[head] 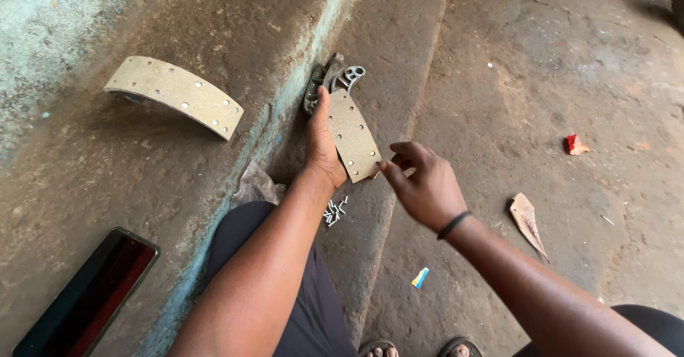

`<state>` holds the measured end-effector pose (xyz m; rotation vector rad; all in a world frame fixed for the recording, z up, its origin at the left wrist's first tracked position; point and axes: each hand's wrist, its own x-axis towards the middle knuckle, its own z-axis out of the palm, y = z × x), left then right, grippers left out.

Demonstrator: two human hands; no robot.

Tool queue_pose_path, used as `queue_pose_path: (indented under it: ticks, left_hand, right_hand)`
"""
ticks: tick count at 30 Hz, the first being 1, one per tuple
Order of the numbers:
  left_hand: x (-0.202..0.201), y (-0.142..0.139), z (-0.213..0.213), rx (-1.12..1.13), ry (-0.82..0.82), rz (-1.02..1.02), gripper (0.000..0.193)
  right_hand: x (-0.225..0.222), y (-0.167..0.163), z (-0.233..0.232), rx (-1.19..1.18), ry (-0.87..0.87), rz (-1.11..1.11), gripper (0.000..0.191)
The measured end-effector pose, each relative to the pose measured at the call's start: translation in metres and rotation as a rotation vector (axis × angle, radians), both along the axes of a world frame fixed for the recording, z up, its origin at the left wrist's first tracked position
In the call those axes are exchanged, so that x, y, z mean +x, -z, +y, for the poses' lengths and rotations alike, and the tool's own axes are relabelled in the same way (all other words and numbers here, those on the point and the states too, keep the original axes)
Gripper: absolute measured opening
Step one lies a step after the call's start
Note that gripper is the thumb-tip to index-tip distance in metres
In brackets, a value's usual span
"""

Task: The person sits on the floor and assembles curved metal plates with small metal pins. They pick up a plate, insert pins into holes, and place the assembled piece aside. The process is repeated with another plate.

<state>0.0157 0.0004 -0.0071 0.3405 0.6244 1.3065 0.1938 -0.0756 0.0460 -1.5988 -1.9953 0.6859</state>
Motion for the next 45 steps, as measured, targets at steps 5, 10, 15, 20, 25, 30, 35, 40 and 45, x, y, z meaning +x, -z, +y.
queue_pose_path:
  ticks: [5,10,15,20,25,30,35,40,45]
  left_hand:
    - [0.004,-0.001,-0.003,0.032,0.035,-0.011,0.075]
    - [0.008,0.014,0.002,0.0,0.022,-0.036,0.046]
    - [0.014,0.025,0.008,-0.023,-0.014,-0.033,0.038]
    - [0.012,0.022,0.008,-0.037,-0.015,-0.06,0.039]
    - [0.018,0.006,-0.001,-0.048,-0.035,0.051,0.052]
    - [0.026,-0.001,-0.009,-0.078,-0.037,0.158,0.069]
    - [0.033,0.004,-0.01,-0.052,-0.11,0.119,0.083]
    - [0.036,0.008,-0.01,-0.143,-0.169,0.082,0.085]
    - [0.032,0.006,-0.013,-0.142,-0.196,0.117,0.081]
  right_hand:
    - [0.005,0.002,0.015,-0.493,0.022,0.398,0.047]
    - [0.008,0.011,0.015,-0.521,0.033,0.458,0.041]
    - [0.007,0.012,0.013,-0.407,-0.007,0.251,0.037]
    - [0.002,0.006,0.017,-0.428,-0.021,0.226,0.041]
    - [-0.008,0.005,0.012,-0.335,0.102,0.105,0.053]
    - [-0.008,0.005,0.014,-0.37,0.141,0.086,0.054]
    - [-0.008,0.003,0.015,-0.224,0.128,-0.092,0.056]
    - [-0.014,-0.004,0.01,-0.216,0.165,-0.108,0.058]
    - [-0.017,-0.006,0.005,-0.192,0.158,-0.104,0.056]
